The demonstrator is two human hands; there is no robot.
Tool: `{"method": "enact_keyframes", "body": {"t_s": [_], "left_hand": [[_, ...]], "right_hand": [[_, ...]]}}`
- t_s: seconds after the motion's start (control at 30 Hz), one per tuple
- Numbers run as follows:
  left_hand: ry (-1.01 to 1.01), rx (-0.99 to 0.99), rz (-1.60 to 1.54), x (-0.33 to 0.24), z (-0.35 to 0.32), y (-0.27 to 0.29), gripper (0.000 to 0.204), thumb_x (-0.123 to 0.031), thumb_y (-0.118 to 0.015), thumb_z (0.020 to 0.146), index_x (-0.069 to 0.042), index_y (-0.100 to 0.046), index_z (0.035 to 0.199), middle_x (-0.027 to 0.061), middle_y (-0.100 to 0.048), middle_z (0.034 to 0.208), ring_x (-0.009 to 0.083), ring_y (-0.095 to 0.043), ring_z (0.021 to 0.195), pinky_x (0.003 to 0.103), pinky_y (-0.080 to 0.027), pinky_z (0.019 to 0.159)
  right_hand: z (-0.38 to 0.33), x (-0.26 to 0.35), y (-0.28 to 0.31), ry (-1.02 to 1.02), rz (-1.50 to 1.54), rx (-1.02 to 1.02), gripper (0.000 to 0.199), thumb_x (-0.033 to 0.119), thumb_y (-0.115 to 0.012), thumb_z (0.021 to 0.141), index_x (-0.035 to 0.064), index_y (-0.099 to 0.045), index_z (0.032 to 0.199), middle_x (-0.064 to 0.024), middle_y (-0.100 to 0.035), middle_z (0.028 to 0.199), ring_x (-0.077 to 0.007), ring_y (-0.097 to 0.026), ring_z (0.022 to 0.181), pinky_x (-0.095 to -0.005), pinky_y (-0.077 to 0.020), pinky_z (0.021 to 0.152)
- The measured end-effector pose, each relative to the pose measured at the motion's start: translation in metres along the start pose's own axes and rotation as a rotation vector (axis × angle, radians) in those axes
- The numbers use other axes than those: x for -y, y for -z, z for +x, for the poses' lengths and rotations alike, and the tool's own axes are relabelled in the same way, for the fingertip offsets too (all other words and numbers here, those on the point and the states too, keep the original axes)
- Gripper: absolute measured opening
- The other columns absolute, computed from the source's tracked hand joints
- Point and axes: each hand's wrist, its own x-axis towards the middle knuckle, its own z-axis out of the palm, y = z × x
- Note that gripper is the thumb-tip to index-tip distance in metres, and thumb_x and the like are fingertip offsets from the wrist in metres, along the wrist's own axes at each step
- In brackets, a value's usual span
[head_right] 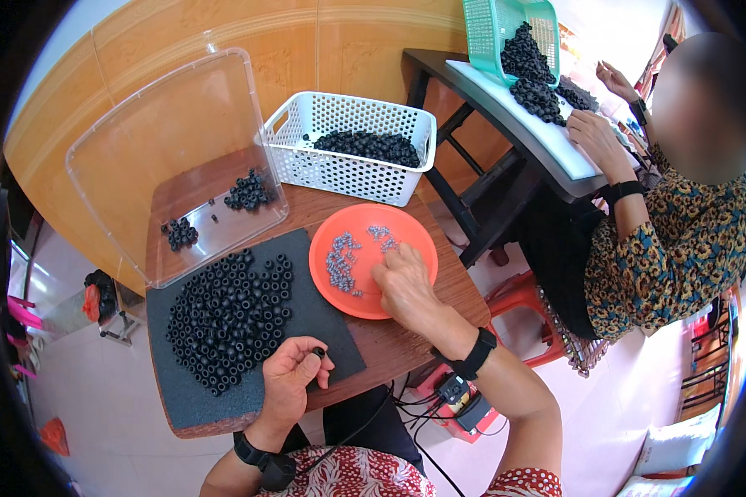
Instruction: Assembling small black plastic components by hand on a tabletop.
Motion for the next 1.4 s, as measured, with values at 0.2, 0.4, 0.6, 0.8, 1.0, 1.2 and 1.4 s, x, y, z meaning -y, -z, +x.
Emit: {"method": "enact_keyframes", "body": {"t_s": [0.2,0.4,0.6,0.8,1.0,1.2,1.4], "left_hand": [[-0.005,-0.005,-0.011,0.001,0.001,0.001,0.015,-0.008,-0.052,0.089,0.003,-0.054,0.099,0.0085,-0.061,0.081,0.0097,-0.054,0.062,0.021,-0.046,0.06],[-0.003,-0.002,-0.021,0.002,0.001,0.002,0.016,-0.009,-0.054,0.089,0.003,-0.054,0.1,0.0091,-0.061,0.081,0.0101,-0.054,0.063,0.021,-0.046,0.06],[-0.001,0.006,-0.032,0.002,-0.001,0.003,0.016,-0.009,-0.054,0.089,0.003,-0.054,0.1,0.0089,-0.061,0.081,0.0102,-0.054,0.062,0.021,-0.046,0.06],[0.021,-0.006,-0.06,-0.004,0.003,0.004,0.016,-0.008,-0.054,0.088,0.004,-0.055,0.1,0.0101,-0.061,0.081,0.0115,-0.055,0.062,0.023,-0.047,0.06],[0.009,-0.024,-0.147,-0.004,0.004,0.005,0.018,-0.007,-0.055,0.088,0.005,-0.056,0.102,0.0115,-0.061,0.083,0.0134,-0.057,0.066,0.026,-0.048,0.06],[-0.013,-0.031,-0.095,-0.003,-0.003,0.003,0.018,-0.006,-0.055,0.088,0.005,-0.056,0.103,0.0097,-0.062,0.084,0.0113,-0.056,0.069,0.024,-0.048,0.062],[-0.093,-0.04,0.055,-0.007,-0.01,0.002,0.021,-0.008,-0.057,0.088,0.005,-0.057,0.104,0.0076,-0.062,0.085,0.0091,-0.055,0.071,0.021,-0.046,0.062]], "right_hand": [[0.006,0.0,-0.001,0.023,0.0,0.042,0.015,-0.005,-0.059,0.059,0.0032,-0.061,0.072,-0.0105,-0.048,0.072,-0.0279,-0.043,0.074,-0.0375,-0.0356,0.065],[0.003,-0.003,-0.007,0.058,0.037,-0.024,0.02,-0.006,-0.058,0.061,0.0025,-0.06,0.078,-0.0114,-0.051,0.072,-0.0291,-0.046,0.072,-0.0383,-0.0377,0.064],[0.0,0.002,0.0,-0.041,0.225,-0.067,0.023,-0.007,-0.059,0.068,0.0006,-0.058,0.09,-0.0115,-0.056,0.076,-0.0267,-0.052,0.075,-0.0359,-0.0432,0.066],[-0.004,0.053,0.041,-0.471,0.882,0.105,0.021,-0.003,-0.062,0.077,-0.0004,-0.056,0.097,-0.0081,-0.058,0.084,-0.0164,-0.057,0.081,-0.0276,-0.0457,0.072],[-0.021,0.087,0.04,-0.469,1.247,0.195,0.022,-0.001,-0.059,0.082,-0.0009,-0.052,0.103,-0.0044,-0.057,0.088,-0.0093,-0.056,0.083,-0.0233,-0.0463,0.073],[-0.023,0.101,0.035,-0.494,1.314,0.217,0.018,0.0,-0.059,0.083,-0.002,-0.052,0.1,-0.0056,-0.058,0.086,-0.0104,-0.059,0.078,-0.0232,-0.0475,0.07],[-0.022,0.105,0.031,-0.5,1.395,0.232,0.015,0.003,-0.059,0.084,-0.0031,-0.052,0.096,-0.0061,-0.059,0.083,-0.011,-0.061,0.075,-0.0232,-0.048,0.068]]}}
